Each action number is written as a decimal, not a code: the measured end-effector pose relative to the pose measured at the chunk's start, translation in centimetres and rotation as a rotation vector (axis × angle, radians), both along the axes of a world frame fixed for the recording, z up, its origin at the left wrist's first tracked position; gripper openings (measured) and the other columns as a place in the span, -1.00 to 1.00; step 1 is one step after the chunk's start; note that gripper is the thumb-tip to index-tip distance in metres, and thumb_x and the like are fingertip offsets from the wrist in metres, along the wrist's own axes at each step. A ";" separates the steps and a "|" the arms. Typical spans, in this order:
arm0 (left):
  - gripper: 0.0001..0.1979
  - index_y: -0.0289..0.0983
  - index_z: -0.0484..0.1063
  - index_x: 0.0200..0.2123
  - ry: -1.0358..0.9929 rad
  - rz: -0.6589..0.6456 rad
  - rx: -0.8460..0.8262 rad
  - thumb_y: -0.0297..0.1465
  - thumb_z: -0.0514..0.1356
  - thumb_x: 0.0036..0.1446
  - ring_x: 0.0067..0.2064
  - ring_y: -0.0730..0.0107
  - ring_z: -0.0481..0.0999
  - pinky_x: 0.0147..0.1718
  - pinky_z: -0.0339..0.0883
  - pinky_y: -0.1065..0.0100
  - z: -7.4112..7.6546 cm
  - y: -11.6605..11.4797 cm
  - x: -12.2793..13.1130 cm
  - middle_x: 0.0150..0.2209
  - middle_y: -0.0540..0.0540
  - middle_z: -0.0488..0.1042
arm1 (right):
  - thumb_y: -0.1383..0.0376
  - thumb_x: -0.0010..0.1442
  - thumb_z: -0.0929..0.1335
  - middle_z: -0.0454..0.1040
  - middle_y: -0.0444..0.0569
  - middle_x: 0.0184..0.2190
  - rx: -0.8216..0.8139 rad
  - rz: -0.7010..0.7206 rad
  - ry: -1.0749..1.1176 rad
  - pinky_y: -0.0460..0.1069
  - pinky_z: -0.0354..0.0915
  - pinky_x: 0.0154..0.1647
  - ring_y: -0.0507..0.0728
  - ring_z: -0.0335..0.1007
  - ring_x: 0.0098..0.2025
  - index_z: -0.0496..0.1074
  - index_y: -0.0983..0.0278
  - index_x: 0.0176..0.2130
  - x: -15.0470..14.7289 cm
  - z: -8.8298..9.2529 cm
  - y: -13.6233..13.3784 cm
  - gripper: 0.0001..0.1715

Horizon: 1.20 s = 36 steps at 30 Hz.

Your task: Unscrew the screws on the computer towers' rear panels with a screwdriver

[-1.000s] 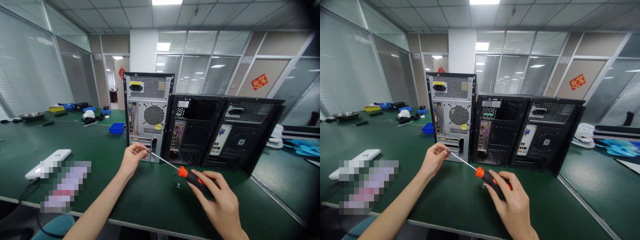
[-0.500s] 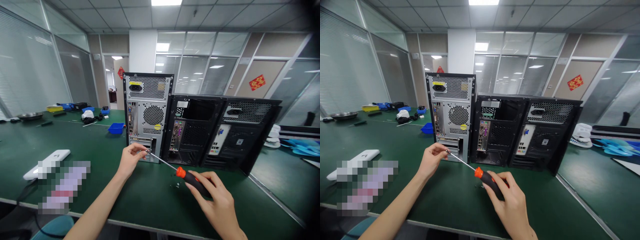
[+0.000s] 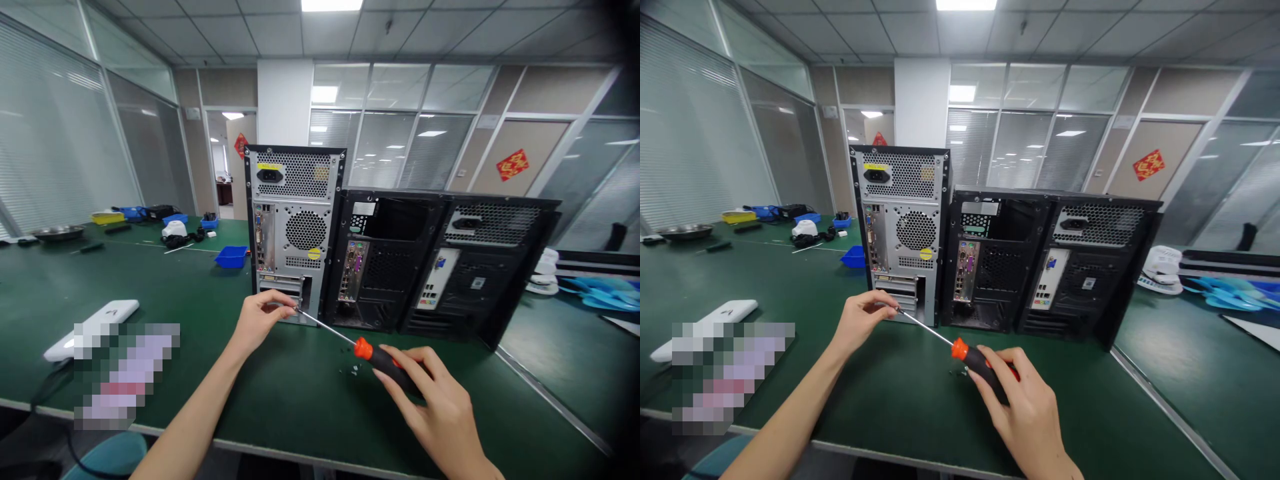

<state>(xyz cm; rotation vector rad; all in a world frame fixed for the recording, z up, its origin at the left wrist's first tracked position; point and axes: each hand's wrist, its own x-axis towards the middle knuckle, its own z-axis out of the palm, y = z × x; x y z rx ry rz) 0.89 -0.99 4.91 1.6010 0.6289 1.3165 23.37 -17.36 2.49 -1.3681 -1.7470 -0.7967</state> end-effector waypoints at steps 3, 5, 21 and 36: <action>-0.95 -0.28 0.55 -0.55 -0.008 -0.017 -0.015 -0.46 0.34 -0.21 -0.48 0.45 0.52 -0.45 0.50 0.43 -0.2 0.1 0.1 -0.50 -0.05 0.55 | 0.26 0.22 0.31 0.41 -0.04 -0.37 0.011 -0.054 -0.093 -0.13 0.33 -0.42 -0.01 0.39 -0.42 0.38 0.33 -0.08 0.2 -0.3 -0.1 -0.72; -0.95 -0.28 0.55 -0.56 -0.011 -0.028 -0.022 -0.46 0.34 -0.23 -0.48 0.44 0.52 -0.46 0.50 0.42 -0.3 0.2 0.2 -0.50 -0.05 0.55 | 0.28 0.21 0.32 0.43 -0.03 -0.36 0.039 -0.100 -0.162 -0.11 0.31 -0.38 0.00 0.39 -0.40 0.38 0.35 -0.08 0.2 -0.5 0.0 -0.72; -0.90 -0.30 0.54 -0.48 0.104 0.035 0.029 -0.40 0.32 -0.14 -0.38 0.43 0.52 -0.39 0.42 0.45 -0.8 0.6 0.2 -0.42 -0.06 0.56 | 0.24 0.25 0.26 0.38 -0.02 -0.44 -0.012 -0.139 -0.318 -0.05 0.23 -0.40 0.07 0.33 -0.43 0.38 0.38 -0.23 -0.6 -0.7 0.9 -0.76; -0.66 -0.30 0.39 -0.03 0.376 0.007 0.091 -0.29 0.11 0.15 0.00 0.31 0.51 -0.05 0.45 0.28 -3.9 0.5 1.9 -0.01 -0.19 0.50 | -0.13 0.17 0.18 0.18 -0.23 -0.66 -0.656 0.012 0.690 -0.10 0.11 -0.55 -0.03 0.13 -0.60 0.20 0.22 -0.52 0.5 -3.2 1.3 -0.48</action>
